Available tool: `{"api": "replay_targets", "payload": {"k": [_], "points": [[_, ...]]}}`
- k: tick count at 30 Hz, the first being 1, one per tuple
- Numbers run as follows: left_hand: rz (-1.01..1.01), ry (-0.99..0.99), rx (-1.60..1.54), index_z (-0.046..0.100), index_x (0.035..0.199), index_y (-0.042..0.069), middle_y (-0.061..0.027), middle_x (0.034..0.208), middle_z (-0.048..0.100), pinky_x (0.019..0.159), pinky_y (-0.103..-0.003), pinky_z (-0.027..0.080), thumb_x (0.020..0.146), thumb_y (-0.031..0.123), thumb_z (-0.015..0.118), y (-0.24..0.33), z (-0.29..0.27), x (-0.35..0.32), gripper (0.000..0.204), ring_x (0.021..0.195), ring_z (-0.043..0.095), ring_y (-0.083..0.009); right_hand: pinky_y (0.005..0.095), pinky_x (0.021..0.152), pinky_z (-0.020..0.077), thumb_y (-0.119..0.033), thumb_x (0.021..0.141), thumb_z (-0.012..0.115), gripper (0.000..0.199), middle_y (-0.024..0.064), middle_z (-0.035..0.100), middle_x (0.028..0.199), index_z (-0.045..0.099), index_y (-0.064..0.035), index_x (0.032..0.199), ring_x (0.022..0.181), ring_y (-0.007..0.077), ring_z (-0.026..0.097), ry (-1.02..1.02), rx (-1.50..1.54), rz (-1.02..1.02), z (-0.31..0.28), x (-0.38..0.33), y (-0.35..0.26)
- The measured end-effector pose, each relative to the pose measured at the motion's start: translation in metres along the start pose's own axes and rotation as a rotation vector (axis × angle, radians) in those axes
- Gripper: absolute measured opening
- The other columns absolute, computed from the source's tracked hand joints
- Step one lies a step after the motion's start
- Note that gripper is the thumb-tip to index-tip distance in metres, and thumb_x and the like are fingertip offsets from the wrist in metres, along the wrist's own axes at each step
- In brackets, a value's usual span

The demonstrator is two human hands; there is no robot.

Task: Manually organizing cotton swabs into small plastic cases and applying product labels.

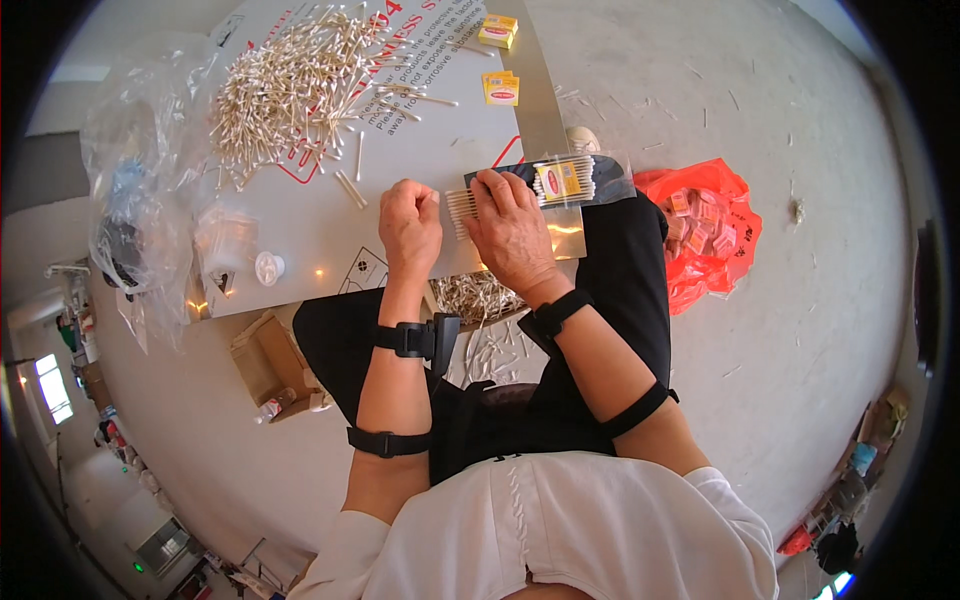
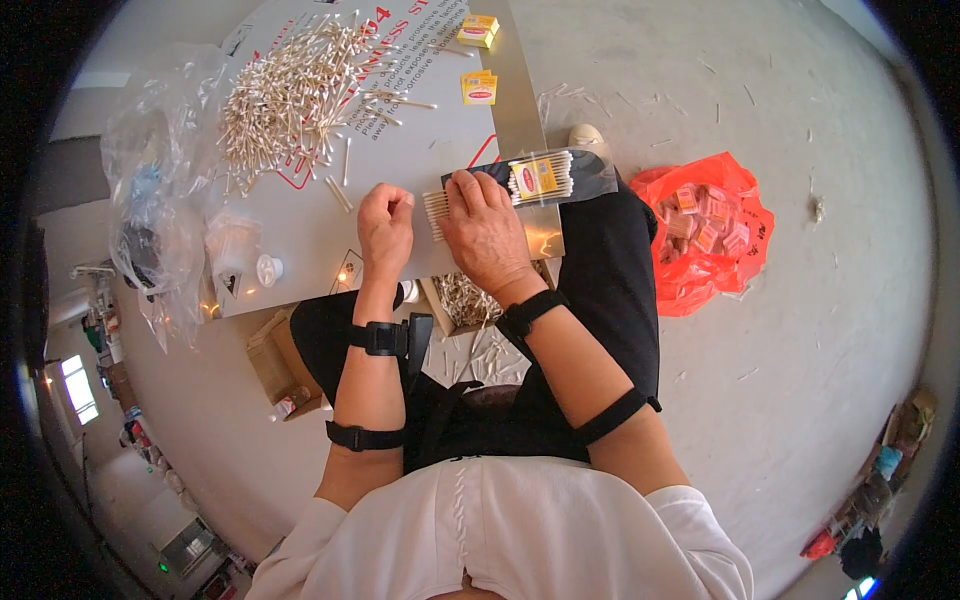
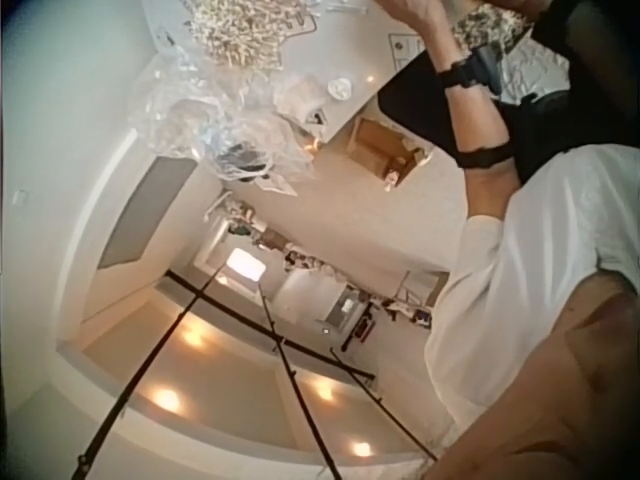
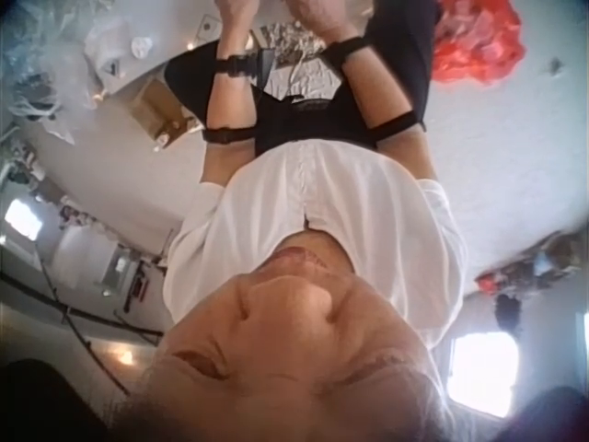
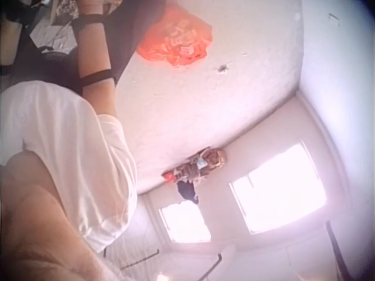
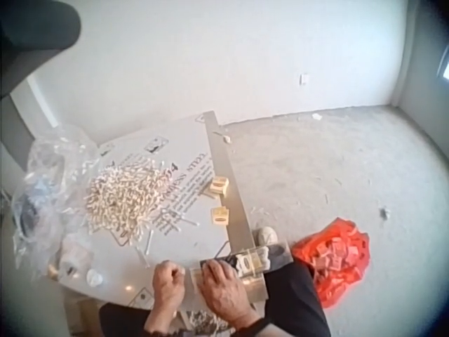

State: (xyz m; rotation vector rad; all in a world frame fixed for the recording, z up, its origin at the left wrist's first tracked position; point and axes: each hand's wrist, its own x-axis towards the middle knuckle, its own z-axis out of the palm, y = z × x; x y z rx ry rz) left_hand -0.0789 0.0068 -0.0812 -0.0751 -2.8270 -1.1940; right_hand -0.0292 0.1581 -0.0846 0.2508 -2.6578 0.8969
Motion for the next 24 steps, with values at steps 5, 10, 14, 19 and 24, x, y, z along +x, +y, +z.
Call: {"api": "replay_targets", "payload": {"k": [5,10,14,19,24], "points": [[-0.023,-0.008,0.116,0.064,0.077,0.003,-0.0093,0.076,0.064,0.07,-0.038,0.048,0.081,0.014,0.069,0.006,0.002,0.003,0.012,0.076,0.06,-0.0259,0.0415,0.102,0.0399,-0.02,0.082,0.067,0.049,0.0137,0.051,0.126,0.056,0.0052,0.122,0.119,0.0321,0.047,-0.027,-0.016,0.012,-0.001,-0.001,0.001],[0.171,0.05,0.302,0.069,0.078,0.003,-0.0098,0.071,0.066,0.063,-0.036,0.05,0.081,0.018,0.07,0.002,0.006,0.009,0.016,0.063,0.062,-0.023,0.0402,0.103,0.0388,-0.023,0.084,0.065,0.049,0.0136,0.051,0.128,0.057,0.0055,0.123,0.121,0.0311,0.046,-0.043,-0.03,0.011,0.0,-0.001,0.0],[-0.037,-0.011,0.053,0.066,0.077,0.001,-0.0091,0.065,0.064,0.058,-0.035,0.048,0.08,0.016,0.068,-0.001,0.003,0.014,0.016,0.058,0.06,-0.0221,0.0413,0.103,0.0396,-0.02,0.081,0.068,0.049,0.0137,0.051,0.127,0.057,0.0052,0.122,0.12,0.0317,0.047,-0.018,-0.03,-0.007,0.001,-0.001,0.0],[-0.2,-0.108,-0.096,0.065,0.078,0.001,-0.0099,0.066,0.065,0.058,-0.035,0.048,0.08,0.016,0.068,0.002,-0.007,0.021,0.016,0.06,0.062,-0.0231,0.0423,0.102,0.0408,-0.017,0.078,0.07,0.05,0.0138,0.051,0.126,0.057,0.0047,0.121,0.118,0.0325,0.048,0.0,-0.015,-0.005,0.0,-0.001,0.001],[-0.094,-0.069,-0.026,0.066,0.076,0.002,-0.0104,0.067,0.065,0.059,-0.035,0.048,0.081,0.015,0.069,0.006,0.0,0.014,0.013,0.06,0.062,-0.0245,0.0422,0.102,0.0407,-0.017,0.079,0.07,0.05,0.0136,0.051,0.126,0.057,0.0049,0.121,0.118,0.0324,0.048,0.005,-0.015,-0.002,0.0,-0.001,0.001]]}}
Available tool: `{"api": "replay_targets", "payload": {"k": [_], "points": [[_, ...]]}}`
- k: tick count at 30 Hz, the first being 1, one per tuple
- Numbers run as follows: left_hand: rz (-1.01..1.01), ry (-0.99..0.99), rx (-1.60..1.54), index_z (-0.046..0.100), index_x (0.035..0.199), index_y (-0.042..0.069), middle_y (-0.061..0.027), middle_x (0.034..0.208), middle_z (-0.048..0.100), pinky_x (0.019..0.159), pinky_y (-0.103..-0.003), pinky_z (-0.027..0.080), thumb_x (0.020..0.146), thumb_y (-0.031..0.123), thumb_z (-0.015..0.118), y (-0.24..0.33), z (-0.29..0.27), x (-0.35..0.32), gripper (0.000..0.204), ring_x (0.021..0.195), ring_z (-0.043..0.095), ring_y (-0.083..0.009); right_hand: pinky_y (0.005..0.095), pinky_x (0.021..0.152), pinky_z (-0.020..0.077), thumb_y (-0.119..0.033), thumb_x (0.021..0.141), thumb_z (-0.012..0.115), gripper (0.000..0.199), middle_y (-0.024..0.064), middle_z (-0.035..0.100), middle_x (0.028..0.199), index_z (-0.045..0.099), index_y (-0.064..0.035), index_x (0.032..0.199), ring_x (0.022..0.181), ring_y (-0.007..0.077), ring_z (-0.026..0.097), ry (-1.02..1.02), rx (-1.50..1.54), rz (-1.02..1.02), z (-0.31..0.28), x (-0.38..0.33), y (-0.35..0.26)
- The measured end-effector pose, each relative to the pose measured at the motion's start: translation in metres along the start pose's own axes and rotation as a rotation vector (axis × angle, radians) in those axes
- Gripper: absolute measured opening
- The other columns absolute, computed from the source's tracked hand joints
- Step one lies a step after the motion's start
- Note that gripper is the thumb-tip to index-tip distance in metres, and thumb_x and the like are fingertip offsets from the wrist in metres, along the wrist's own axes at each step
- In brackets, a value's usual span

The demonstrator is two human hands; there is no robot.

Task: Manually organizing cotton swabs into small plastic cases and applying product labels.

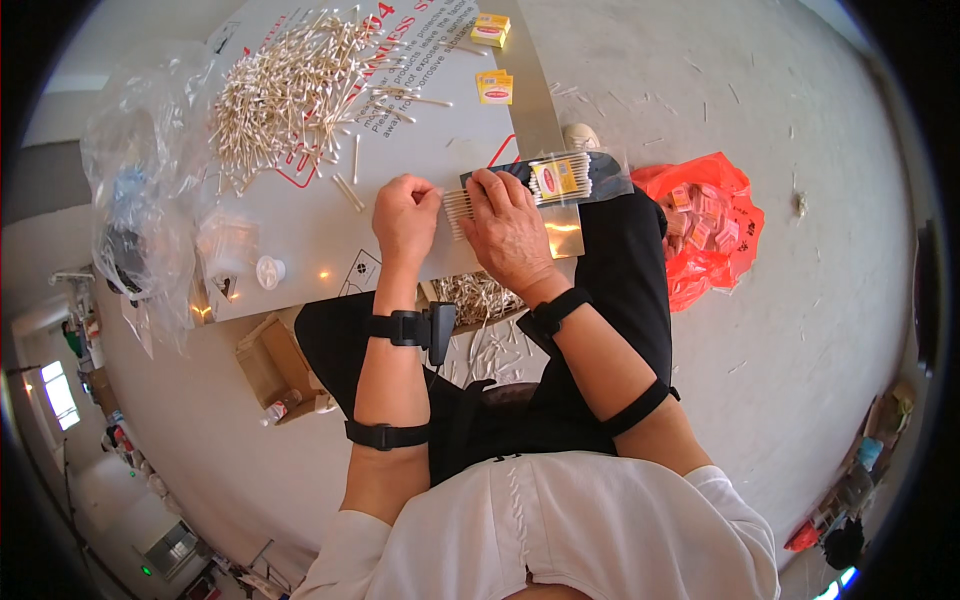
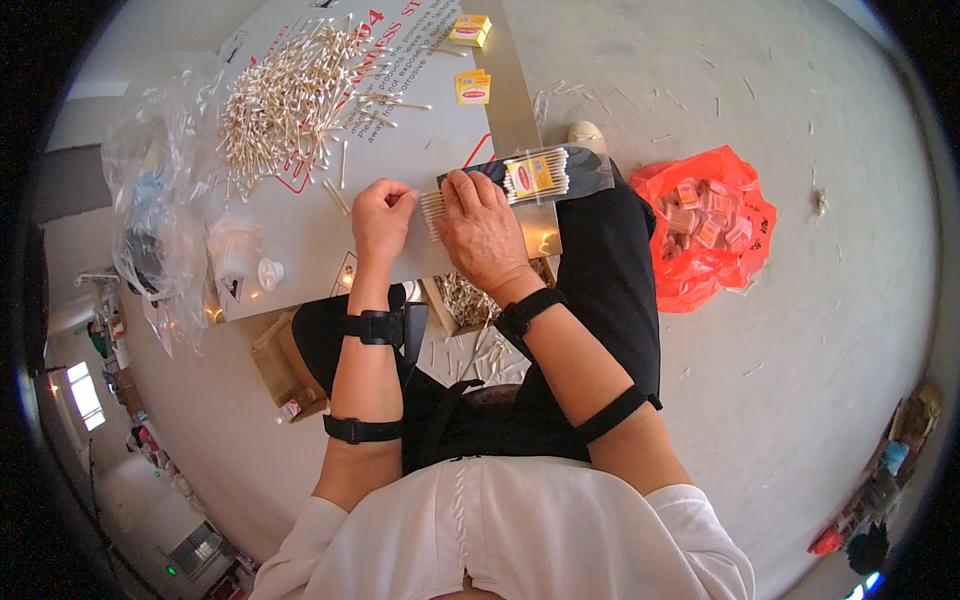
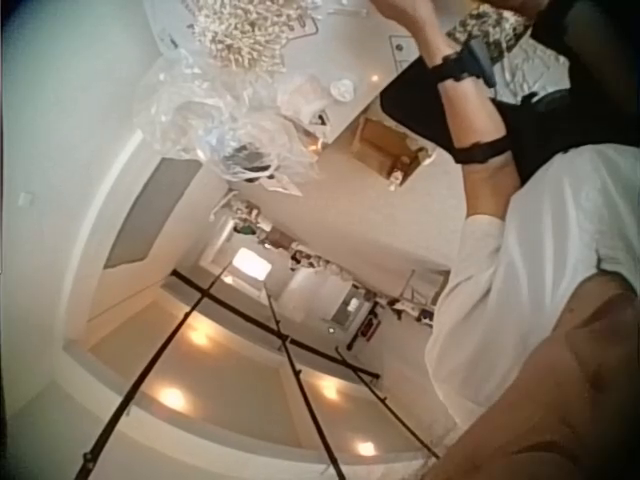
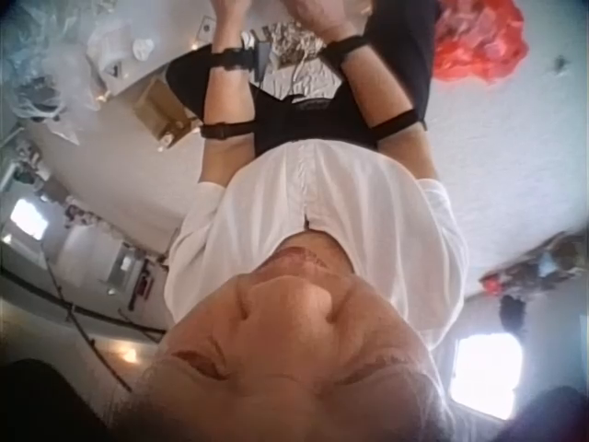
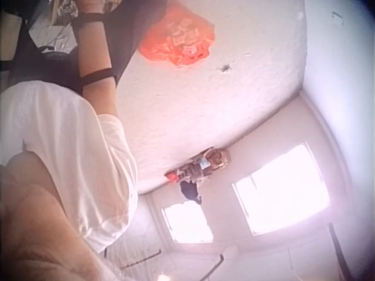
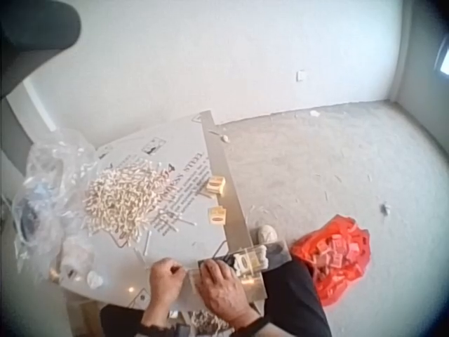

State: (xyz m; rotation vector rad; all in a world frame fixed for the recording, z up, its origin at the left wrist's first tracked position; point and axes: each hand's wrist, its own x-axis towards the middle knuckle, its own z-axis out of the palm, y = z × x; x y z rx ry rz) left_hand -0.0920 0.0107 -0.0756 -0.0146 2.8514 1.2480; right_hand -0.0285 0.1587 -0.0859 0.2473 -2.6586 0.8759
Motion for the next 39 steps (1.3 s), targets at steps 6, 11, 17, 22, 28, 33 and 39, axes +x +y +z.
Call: {"api": "replay_targets", "payload": {"k": [6,11,17,22,28,33,39], "points": [[0.202,0.118,0.226,0.065,0.076,0.003,-0.0125,0.069,0.065,0.06,-0.037,0.048,0.082,0.013,0.068,-0.007,0.007,0.001,0.013,0.062,0.062,-0.0285,0.0418,0.102,0.0405,-0.017,0.078,0.07,0.05,0.0132,0.051,0.126,0.057,0.0053,0.121,0.118,0.0319,0.048,-0.011,0.014,-0.001,-0.002,0.001,-0.001],[0.03,0.004,-0.044,0.064,0.078,0.001,-0.0082,0.065,0.063,0.057,-0.034,0.045,0.083,0.011,0.067,-0.002,-0.005,0.004,0.012,0.058,0.057,-0.0197,0.0417,0.102,0.0406,-0.017,0.077,0.07,0.051,0.0128,0.051,0.126,0.057,0.0055,0.12,0.118,0.0314,0.048,-0.001,0.004,-0.002,-0.001,0.001,-0.001],[-0.126,-0.104,-0.334,0.064,0.079,0.0,0.0053,0.068,0.054,0.06,-0.023,0.041,0.085,0.008,0.066,0.014,-0.028,-0.006,0.011,0.066,0.047,-0.0045,0.0419,0.102,0.0409,-0.016,0.077,0.07,0.05,0.0124,0.051,0.126,0.058,0.005,0.12,0.118,0.0314,0.048,-0.004,0.012,0.001,-0.001,0.001,-0.001],[-0.086,-0.461,-0.3,0.063,0.08,0.0,0.0049,0.07,0.055,0.061,-0.022,0.041,0.087,0.007,0.064,0.012,-0.05,-0.039,0.009,0.067,0.047,-0.0037,0.0422,0.101,0.0416,-0.016,0.078,0.07,0.048,0.0121,0.051,0.125,0.058,0.0048,0.12,0.118,0.0316,0.049,0.004,0.035,0.012,-0.002,0.0,0.001],[0.183,-0.547,-0.104,0.063,0.083,0.0,-0.0067,0.068,0.059,0.058,-0.03,0.045,0.08,0.003,0.066,0.004,-0.051,-0.066,0.004,0.061,0.054,-0.0138,0.0428,0.1,0.0421,-0.015,0.079,0.069,0.046,0.0118,0.052,0.124,0.058,0.0046,0.119,0.117,0.0318,0.049,0.014,0.054,0.006,-0.001,0.001,0.0],[-0.029,-0.467,-0.048,0.065,0.09,0.002,-0.0042,0.079,0.059,0.066,-0.028,0.045,0.081,0.0,0.063,0.01,-0.045,-0.055,0.009,0.074,0.056,-0.0141,0.0427,0.1,0.0422,-0.014,0.079,0.069,0.047,0.012,0.052,0.124,0.058,0.004,0.12,0.116,0.0317,0.049,0.017,0.064,0.01,-0.002,-0.001,0.003],[0.333,-0.015,0.267,0.069,0.099,0.004,-0.0081,0.097,0.063,0.081,-0.037,0.046,0.078,-0.004,0.058,0.006,-0.023,-0.022,0.025,0.097,0.058,-0.0282,0.0426,0.099,0.0425,-0.014,0.079,0.069,0.045,0.0124,0.053,0.124,0.059,0.0044,0.119,0.115,0.0323,0.05,0.023,0.065,0.002,-0.001,0.001,0.0]]}}
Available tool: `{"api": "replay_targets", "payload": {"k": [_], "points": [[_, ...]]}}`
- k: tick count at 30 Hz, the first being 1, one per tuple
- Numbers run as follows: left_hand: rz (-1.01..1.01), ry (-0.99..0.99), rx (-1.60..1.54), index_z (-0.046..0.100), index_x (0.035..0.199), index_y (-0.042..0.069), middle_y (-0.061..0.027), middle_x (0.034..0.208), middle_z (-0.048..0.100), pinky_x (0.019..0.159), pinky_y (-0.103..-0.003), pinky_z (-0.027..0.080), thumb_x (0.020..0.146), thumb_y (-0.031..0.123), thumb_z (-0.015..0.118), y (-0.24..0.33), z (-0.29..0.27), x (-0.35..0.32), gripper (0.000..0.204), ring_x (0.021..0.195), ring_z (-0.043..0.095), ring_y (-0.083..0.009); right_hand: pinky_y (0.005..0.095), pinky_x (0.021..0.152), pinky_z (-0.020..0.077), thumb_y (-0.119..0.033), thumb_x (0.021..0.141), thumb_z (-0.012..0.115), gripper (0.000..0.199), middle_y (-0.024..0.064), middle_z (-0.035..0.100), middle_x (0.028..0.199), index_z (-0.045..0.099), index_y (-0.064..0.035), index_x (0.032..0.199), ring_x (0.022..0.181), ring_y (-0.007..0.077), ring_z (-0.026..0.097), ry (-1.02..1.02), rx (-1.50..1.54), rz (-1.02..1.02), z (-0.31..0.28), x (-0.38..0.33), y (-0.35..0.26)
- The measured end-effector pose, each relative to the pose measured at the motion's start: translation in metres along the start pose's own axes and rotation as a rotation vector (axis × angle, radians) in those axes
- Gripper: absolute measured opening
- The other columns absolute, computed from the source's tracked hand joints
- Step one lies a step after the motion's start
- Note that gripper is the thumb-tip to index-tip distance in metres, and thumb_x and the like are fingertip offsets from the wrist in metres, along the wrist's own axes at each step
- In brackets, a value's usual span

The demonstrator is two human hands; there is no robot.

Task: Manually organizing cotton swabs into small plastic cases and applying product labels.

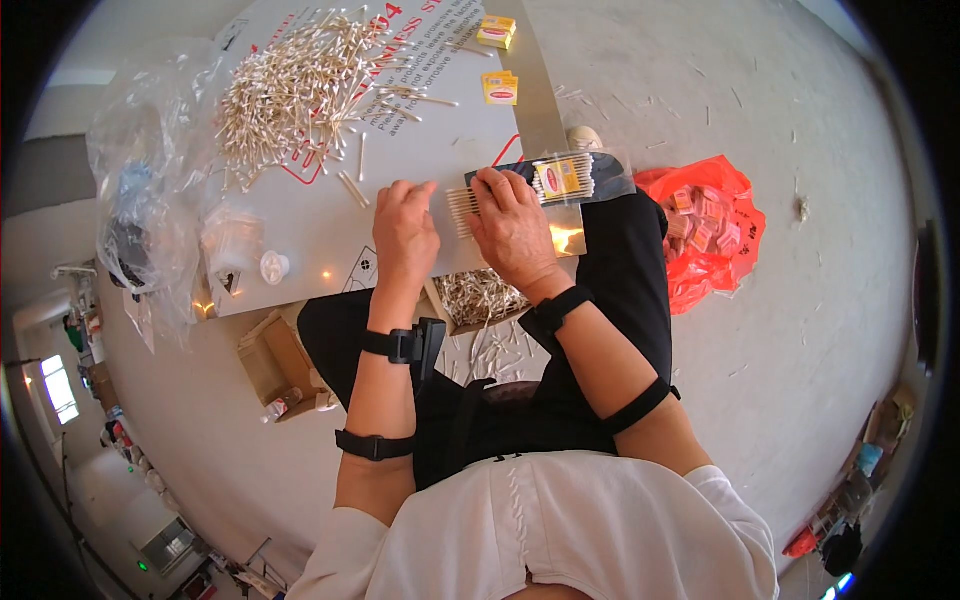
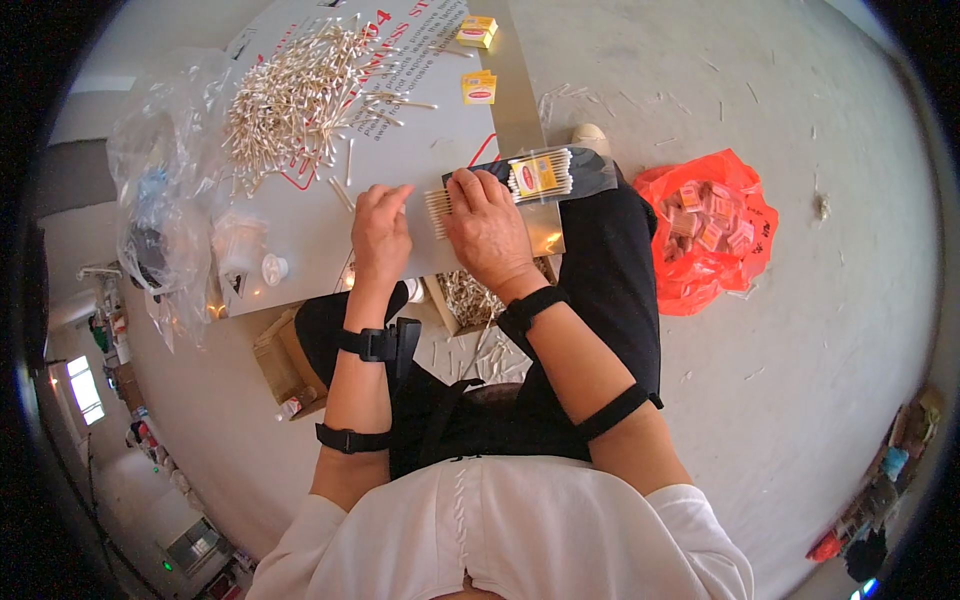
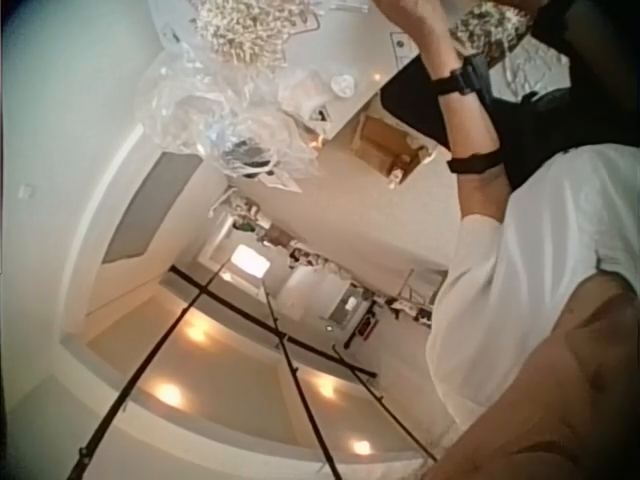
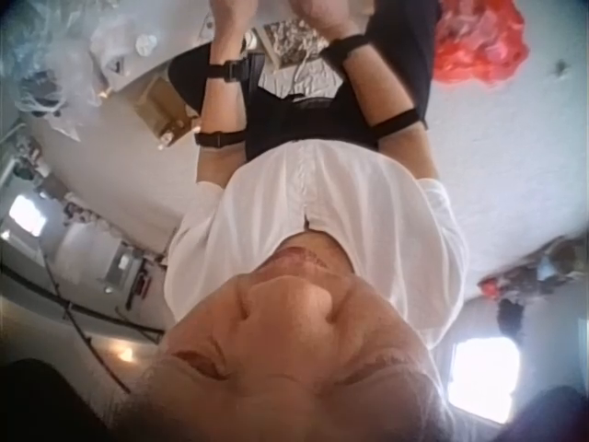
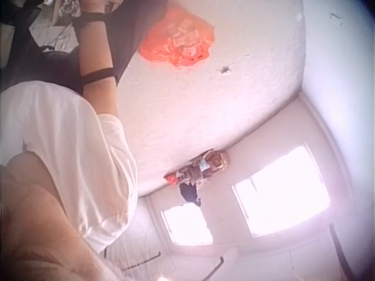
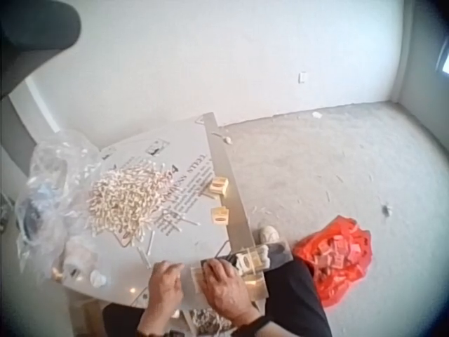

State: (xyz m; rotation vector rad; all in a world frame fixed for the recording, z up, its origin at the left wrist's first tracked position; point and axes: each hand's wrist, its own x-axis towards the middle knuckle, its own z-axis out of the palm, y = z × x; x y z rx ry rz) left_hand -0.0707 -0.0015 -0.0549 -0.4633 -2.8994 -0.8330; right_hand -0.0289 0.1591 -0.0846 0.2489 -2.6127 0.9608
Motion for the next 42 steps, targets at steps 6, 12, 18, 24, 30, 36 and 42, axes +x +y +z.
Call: {"api": "replay_targets", "payload": {"k": [6,12,18,24,30,36,42], "points": [[0.147,-0.035,0.144,0.069,0.109,0.007,-0.0071,0.107,0.059,0.088,-0.042,0.041,0.075,-0.006,0.056,0.013,0.015,-0.002,0.039,0.103,0.054,-0.0288,0.0425,0.099,0.0427,-0.014,0.078,0.069,0.045,0.0125,0.053,0.124,0.06,0.0048,0.118,0.115,0.0324,0.05,0.023,-0.014,-0.004,0.002,-0.001,0.003],[0.039,0.004,0.265,0.062,0.124,0.01,-0.0096,0.122,0.053,0.094,-0.045,0.038,0.073,-0.007,0.057,0.012,0.016,-0.02,0.054,0.113,0.048,-0.0314,0.0423,0.1,0.0424,-0.014,0.078,0.07,0.046,0.0127,0.053,0.124,0.06,0.0052,0.118,0.116,0.0326,0.05,0.007,-0.021,-0.002,0.0,0.0,0.002],[0.127,0.002,0.27,0.056,0.131,0.009,-0.0108,0.126,0.052,0.098,-0.046,0.036,0.072,-0.008,0.058,0.008,0.013,-0.021,0.062,0.118,0.047,-0.0324,0.042,0.1,0.0425,-0.013,0.078,0.069,0.045,0.0128,0.053,0.124,0.059,0.0054,0.119,0.116,0.0324,0.05,0.002,-0.018,0.004,0.001,0.0,0.001],[0.103,0.054,0.112,0.053,0.134,0.006,-0.013,0.131,0.051,0.105,-0.046,0.034,0.079,-0.002,0.059,0.001,0.016,-0.02,0.055,0.123,0.045,-0.0339,0.0423,0.1,0.0424,-0.014,0.079,0.069,0.045,0.0135,0.053,0.124,0.059,0.0054,0.119,0.116,0.033,0.05,0.003,-0.016,-0.003,0.0,0.0,0.002],[0.175,-0.016,0.209,0.053,0.132,0.002,-0.0135,0.134,0.052,0.108,-0.045,0.035,0.086,0.002,0.06,0.015,0.029,-0.026,0.046,0.127,0.045,-0.0323,0.0411,0.101,0.0415,-0.016,0.078,0.067,0.046,0.0131,0.052,0.126,0.06,0.0045,0.119,0.119,0.0317,0.049,-0.022,-0.033,0.001,0.002,-0.001,0.003],[0.023,0.201,-0.105,0.056,0.124,0.001,-0.0152,0.124,0.057,0.1,-0.045,0.041,0.081,-0.003,0.062,0.001,0.029,-0.027,0.043,0.117,0.051,-0.0352,0.0417,0.092,0.045,-0.013,0.077,0.065,0.031,0.0112,0.058,0.113,0.066,-0.0014,0.105,0.106,0.0304,0.054,0.087,0.024,-0.028,0.003,0.006,0.009],[0.014,0.246,-0.105,0.054,0.124,0.0,-0.0152,0.124,0.055,0.099,-0.046,0.041,0.078,-0.001,0.065,0.005,0.028,-0.04,0.047,0.117,0.049,-0.0361,0.0416,0.078,0.0487,-0.01,0.076,0.063,0.006,0.0093,0.061,0.086,0.065,-0.0068,0.08,0.085,0.0295,0.059,0.026,-0.024,-0.009,-0.001,0.034,0.019]]}}
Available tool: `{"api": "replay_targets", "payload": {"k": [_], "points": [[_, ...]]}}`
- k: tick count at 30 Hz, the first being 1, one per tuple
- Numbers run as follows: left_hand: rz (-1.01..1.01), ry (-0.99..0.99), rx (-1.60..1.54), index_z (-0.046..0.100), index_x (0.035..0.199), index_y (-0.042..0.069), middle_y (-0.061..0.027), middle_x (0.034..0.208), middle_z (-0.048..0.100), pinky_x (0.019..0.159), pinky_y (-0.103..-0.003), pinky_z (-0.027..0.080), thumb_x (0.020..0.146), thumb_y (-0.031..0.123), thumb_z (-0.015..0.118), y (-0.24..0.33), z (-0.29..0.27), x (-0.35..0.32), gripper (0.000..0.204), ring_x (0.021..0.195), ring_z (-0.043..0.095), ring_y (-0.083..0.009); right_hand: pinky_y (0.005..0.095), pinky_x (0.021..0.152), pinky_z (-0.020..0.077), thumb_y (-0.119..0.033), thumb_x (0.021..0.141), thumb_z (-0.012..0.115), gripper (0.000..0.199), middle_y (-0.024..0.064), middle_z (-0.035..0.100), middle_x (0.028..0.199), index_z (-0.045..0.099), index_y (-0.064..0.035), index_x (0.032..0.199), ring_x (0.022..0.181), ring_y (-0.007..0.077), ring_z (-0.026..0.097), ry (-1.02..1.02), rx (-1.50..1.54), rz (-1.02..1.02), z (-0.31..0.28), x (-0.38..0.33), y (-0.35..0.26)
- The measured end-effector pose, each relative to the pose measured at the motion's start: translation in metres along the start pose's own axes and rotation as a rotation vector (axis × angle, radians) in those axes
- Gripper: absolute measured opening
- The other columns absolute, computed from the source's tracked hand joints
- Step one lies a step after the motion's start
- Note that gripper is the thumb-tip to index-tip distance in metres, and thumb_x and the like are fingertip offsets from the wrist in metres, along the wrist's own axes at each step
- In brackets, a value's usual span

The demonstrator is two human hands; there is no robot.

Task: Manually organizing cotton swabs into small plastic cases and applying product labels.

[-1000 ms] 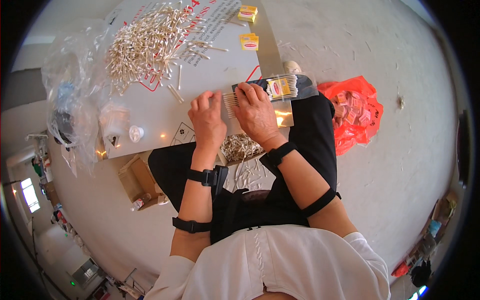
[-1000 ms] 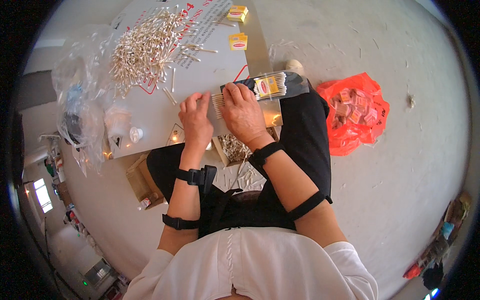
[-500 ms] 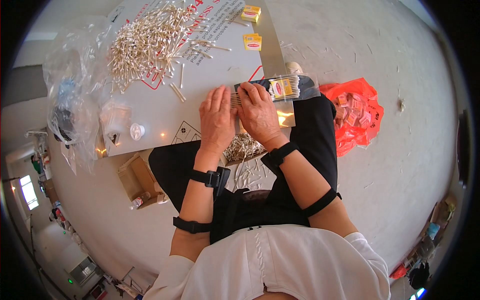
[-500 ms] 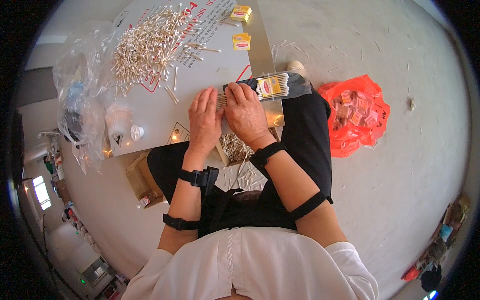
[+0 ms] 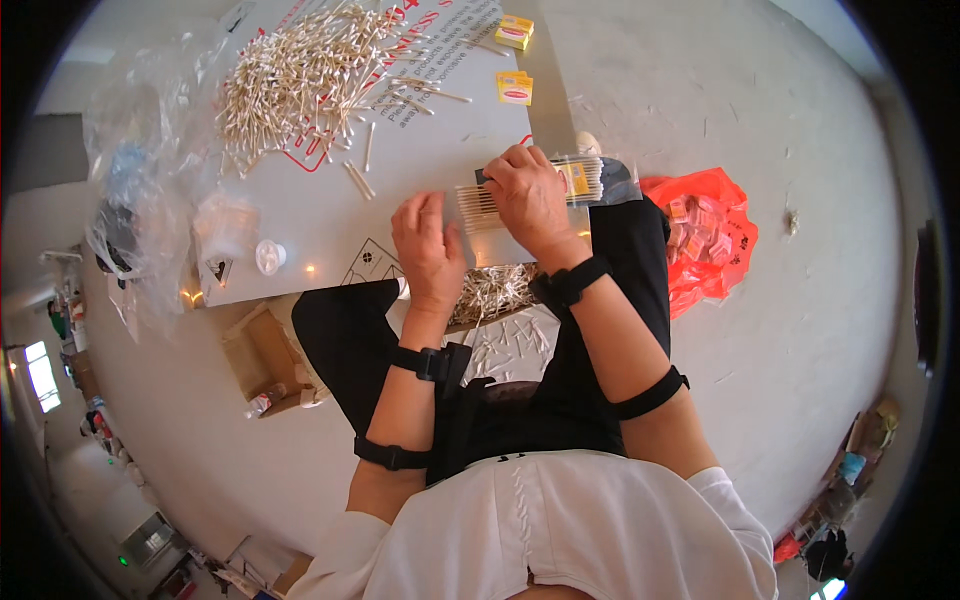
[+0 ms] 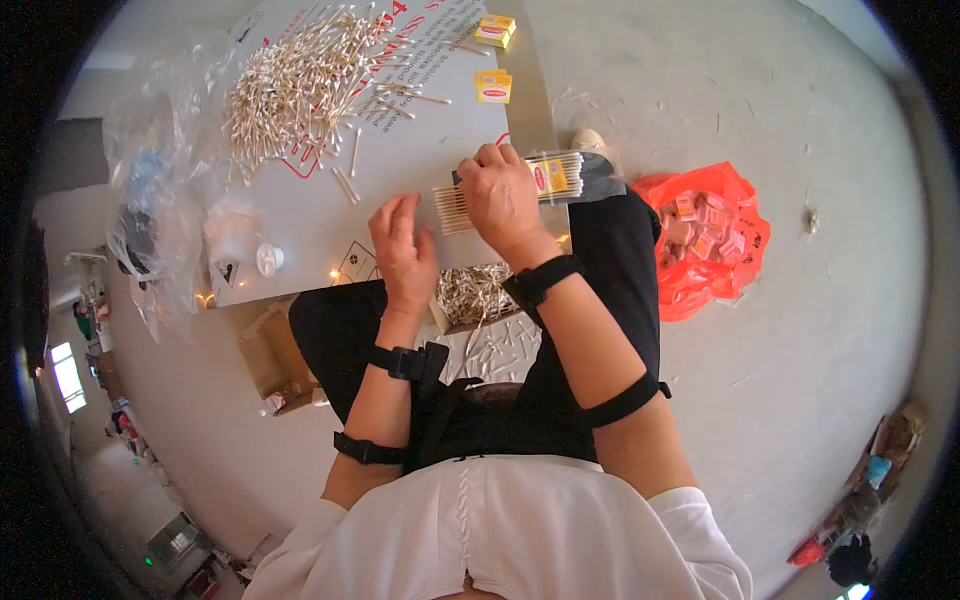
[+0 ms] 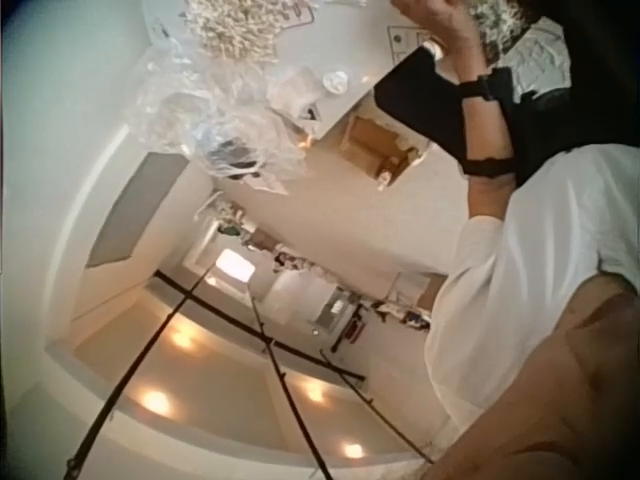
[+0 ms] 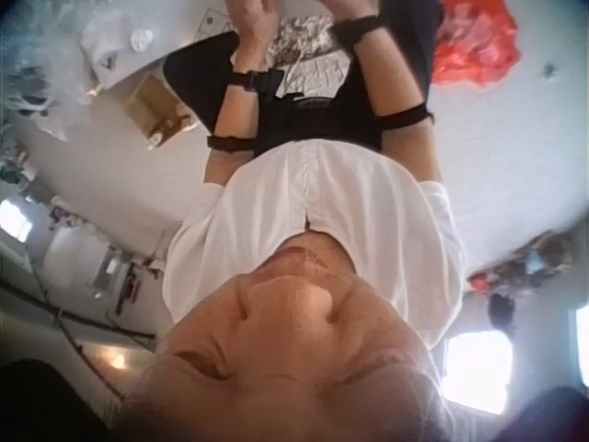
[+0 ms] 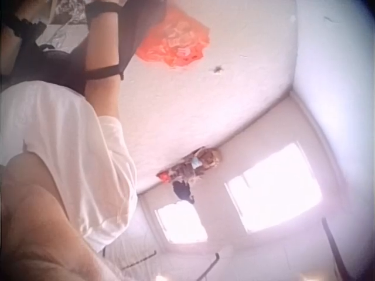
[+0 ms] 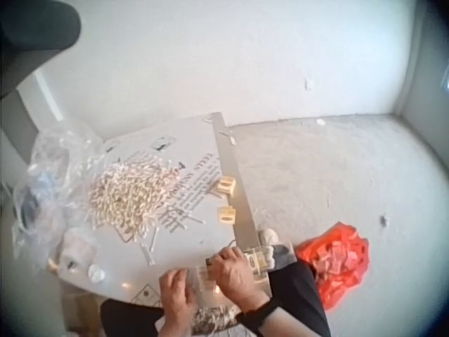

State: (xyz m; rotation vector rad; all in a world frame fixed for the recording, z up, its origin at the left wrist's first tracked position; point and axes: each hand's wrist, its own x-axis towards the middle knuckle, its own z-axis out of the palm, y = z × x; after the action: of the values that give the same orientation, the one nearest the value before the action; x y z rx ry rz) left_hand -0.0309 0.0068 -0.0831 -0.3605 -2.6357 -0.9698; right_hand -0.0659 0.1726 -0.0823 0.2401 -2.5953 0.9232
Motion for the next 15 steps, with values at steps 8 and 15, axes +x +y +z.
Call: {"api": "replay_targets", "payload": {"k": [8,15], "points": [[-0.001,-0.094,0.129,0.054,0.125,0.0,-0.0147,0.129,0.051,0.105,-0.049,0.031,0.079,0.011,0.067,0.009,0.0,-0.015,0.049,0.123,0.044,-0.0353,0.0413,0.074,0.0515,-0.006,0.077,0.058,0.005,0.0131,0.061,0.081,0.062,-0.0044,0.075,0.084,0.0318,0.061,-0.216,-0.1,-0.196,0.0,0.023,0.006],[-0.018,-0.081,0.056,0.055,0.124,0.002,-0.0136,0.128,0.051,0.107,-0.049,0.028,0.079,0.011,0.067,0.006,0.003,-0.015,0.047,0.123,0.044,-0.035,0.0421,0.078,0.0499,-0.008,0.083,0.059,0.006,0.0125,0.059,0.085,0.057,-0.0027,0.082,0.088,0.0315,0.059,-0.33,-0.173,-0.306,-0.003,0.031,0.014]]}}
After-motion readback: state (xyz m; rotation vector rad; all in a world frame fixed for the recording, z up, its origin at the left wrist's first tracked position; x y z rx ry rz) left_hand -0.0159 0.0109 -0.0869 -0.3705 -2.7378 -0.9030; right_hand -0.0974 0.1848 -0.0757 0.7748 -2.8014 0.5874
